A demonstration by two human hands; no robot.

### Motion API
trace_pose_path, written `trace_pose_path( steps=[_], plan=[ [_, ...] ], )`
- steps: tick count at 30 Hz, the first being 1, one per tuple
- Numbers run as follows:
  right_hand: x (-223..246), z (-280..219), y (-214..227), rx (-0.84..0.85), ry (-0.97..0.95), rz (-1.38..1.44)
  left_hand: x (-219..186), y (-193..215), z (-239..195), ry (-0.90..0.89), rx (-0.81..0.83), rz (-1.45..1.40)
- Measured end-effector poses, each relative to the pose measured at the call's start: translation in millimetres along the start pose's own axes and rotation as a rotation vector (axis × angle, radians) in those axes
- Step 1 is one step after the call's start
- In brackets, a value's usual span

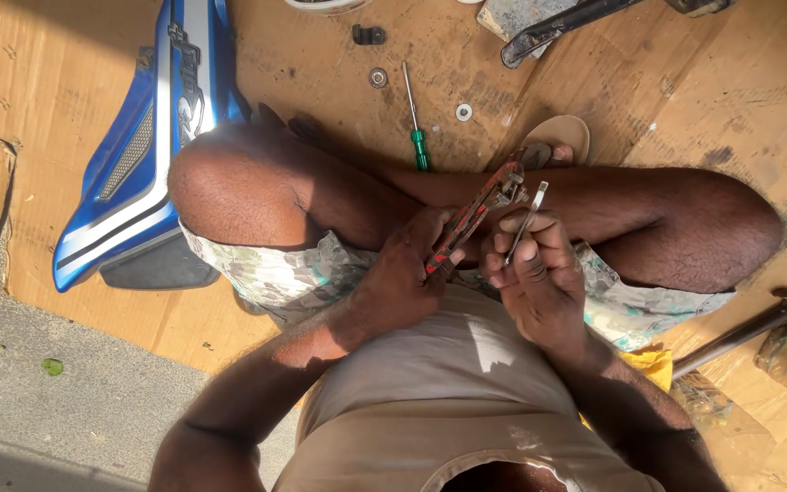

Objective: The person sits on a cardboard sheet and uses a red pipe wrench to tighten a nut on a small metal component. They then use a green screwdriver to adjust a screw on the same part before returning to the wrench for further tightening.

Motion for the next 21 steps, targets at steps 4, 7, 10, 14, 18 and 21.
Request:
trace_pose_path(
  steps=[4, 7, 10, 14, 18, 21],
  plan=[
    [2.7, 6.0, 0.5, -0.033, 0.108, -0.241, -13.4, 4.8, 0.5, -0.153, -0.037, 0.198],
    [11.5, 9.0, -5.1, -0.032, 0.116, -0.238, -6.8, 6.2, 6.8, -0.047, -0.081, 0.134],
    [12.3, 8.5, 1.8, -0.102, 0.11, -0.29, -13.0, 8.0, 14.0, -0.082, -0.131, 0.144],
    [31.8, 17.9, -7.1, -0.124, 0.164, -0.344, -40.0, 4.0, 29.2, -0.32, -0.086, 0.269],
    [61.0, 23.2, -14.0, -0.216, 0.285, -0.546, -38.0, 27.3, 59.8, -0.309, -0.169, 0.359],
    [75.2, 27.3, -15.3, -0.273, 0.322, -0.664, -42.6, 43.8, 74.7, -0.427, -0.167, 0.5]
  ],
)
Point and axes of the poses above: each hand's wrist, its own z-axis towards the middle knuckle, its own y-axis out of the back of the hand, x = y × z, the point moved 9 cm from there along z, towards the middle knuckle, and after that the axes turned 14 degrees about -z, right-handed, at the moved point
